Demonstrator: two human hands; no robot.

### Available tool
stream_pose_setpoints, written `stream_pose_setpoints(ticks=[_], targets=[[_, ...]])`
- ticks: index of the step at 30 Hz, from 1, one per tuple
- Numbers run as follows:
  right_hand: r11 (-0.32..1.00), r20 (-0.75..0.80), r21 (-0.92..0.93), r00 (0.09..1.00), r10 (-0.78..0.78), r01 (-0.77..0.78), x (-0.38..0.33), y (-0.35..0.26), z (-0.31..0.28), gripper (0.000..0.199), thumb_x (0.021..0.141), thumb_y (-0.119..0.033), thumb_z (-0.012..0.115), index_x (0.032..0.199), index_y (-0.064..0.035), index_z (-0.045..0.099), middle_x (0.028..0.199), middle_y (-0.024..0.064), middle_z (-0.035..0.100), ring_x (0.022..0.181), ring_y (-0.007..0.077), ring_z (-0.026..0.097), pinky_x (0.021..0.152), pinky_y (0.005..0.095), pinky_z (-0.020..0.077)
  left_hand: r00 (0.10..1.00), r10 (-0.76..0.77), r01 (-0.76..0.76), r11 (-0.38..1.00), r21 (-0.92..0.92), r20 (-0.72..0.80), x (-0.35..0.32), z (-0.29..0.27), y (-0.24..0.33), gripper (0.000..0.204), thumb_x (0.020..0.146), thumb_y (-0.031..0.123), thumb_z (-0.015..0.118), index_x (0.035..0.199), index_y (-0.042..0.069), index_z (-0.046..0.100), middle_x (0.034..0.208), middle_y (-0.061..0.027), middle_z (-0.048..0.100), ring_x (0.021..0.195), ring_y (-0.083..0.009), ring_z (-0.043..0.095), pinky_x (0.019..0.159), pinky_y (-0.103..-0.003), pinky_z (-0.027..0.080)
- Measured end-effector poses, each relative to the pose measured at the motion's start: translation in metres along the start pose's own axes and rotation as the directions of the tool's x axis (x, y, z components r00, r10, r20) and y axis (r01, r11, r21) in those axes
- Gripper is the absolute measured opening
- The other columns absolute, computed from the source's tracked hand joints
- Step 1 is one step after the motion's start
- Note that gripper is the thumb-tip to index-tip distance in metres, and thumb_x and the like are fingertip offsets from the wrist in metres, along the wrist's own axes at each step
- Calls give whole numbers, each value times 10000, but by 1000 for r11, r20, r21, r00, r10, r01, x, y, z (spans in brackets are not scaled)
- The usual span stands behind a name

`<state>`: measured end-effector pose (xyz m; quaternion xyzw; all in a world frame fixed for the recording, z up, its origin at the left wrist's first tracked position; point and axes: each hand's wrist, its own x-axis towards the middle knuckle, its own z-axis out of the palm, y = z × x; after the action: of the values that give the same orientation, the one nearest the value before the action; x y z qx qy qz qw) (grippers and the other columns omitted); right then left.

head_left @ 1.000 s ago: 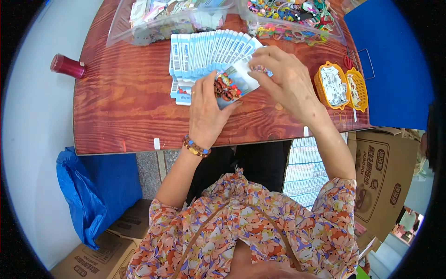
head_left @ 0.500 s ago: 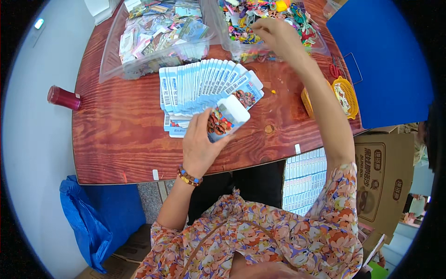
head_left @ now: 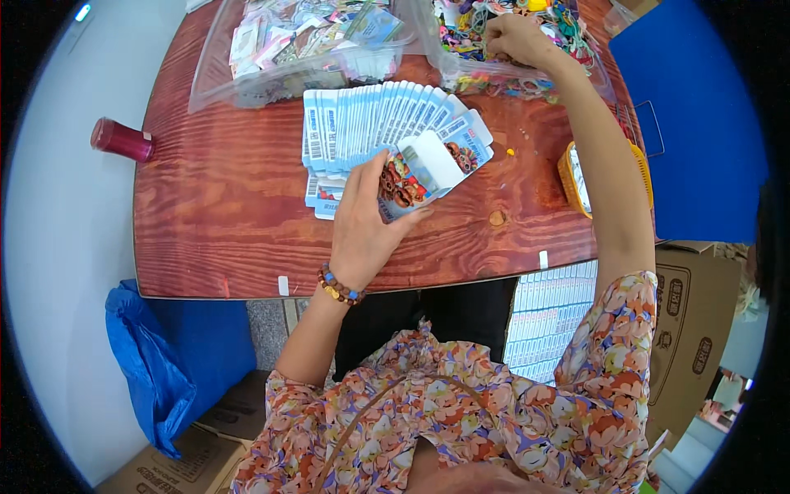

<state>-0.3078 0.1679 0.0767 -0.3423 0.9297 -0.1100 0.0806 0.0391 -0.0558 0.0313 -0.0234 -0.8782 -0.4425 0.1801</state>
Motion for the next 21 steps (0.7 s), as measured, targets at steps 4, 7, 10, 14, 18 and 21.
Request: stream_pose_setpoints(ticks=[4,7,10,14,18,21], targets=[[981,-69,-190,997,23,-36,-13,-42,0,238,794,-255,674,962,-87,695,880,85,713,827,264,671,752,403,508,1000,26,-26,1000,4,12,-3,4,0,819,706,221,866,1365,-27,448,1181,-203,559,1076,-358,578,910,-416,494],[933,-77,-352,996,46,-70,-9,-48,8,262,794,-308,669,979,-133,728,923,89,721,893,270,683,775,423,512,998,57,-57,998,-4,34,-6,11,6,822,709,229,867,1363,-38,447,1179,-209,558,1072,-361,579,906,-419,496],[911,61,-406,993,100,-67,3,-59,4,254,804,-324,675,980,-158,751,951,85,728,901,276,695,794,429,533,996,68,-70,997,23,61,-9,9,4,824,710,242,870,1357,-47,450,1172,-213,557,1065,-361,581,901,-421,497],[973,-60,-215,996,70,-82,-5,-40,7,235,841,-320,651,960,-148,758,956,89,733,897,292,701,801,423,549,999,33,-32,999,10,-14,-5,6,1,825,717,231,868,1374,-27,440,1184,-197,549,1076,-345,581,905,-415,497],[998,-58,-38,997,43,-45,-13,-37,-1,248,871,-326,626,927,-115,743,860,83,725,813,268,703,745,392,532,1000,19,-20,998,-62,-11,-1,6,-1,832,720,220,868,1391,1,428,1202,-183,541,1085,-336,579,909,-408,495],[997,-156,75,987,48,-36,-14,-34,-7,206,843,-250,633,891,-69,719,806,60,706,702,190,694,661,333,516,1000,8,-7,997,-82,4,-1,9,2,831,716,222,870,1388,4,432,1199,-182,544,1086,-337,578,913,-406,493]])
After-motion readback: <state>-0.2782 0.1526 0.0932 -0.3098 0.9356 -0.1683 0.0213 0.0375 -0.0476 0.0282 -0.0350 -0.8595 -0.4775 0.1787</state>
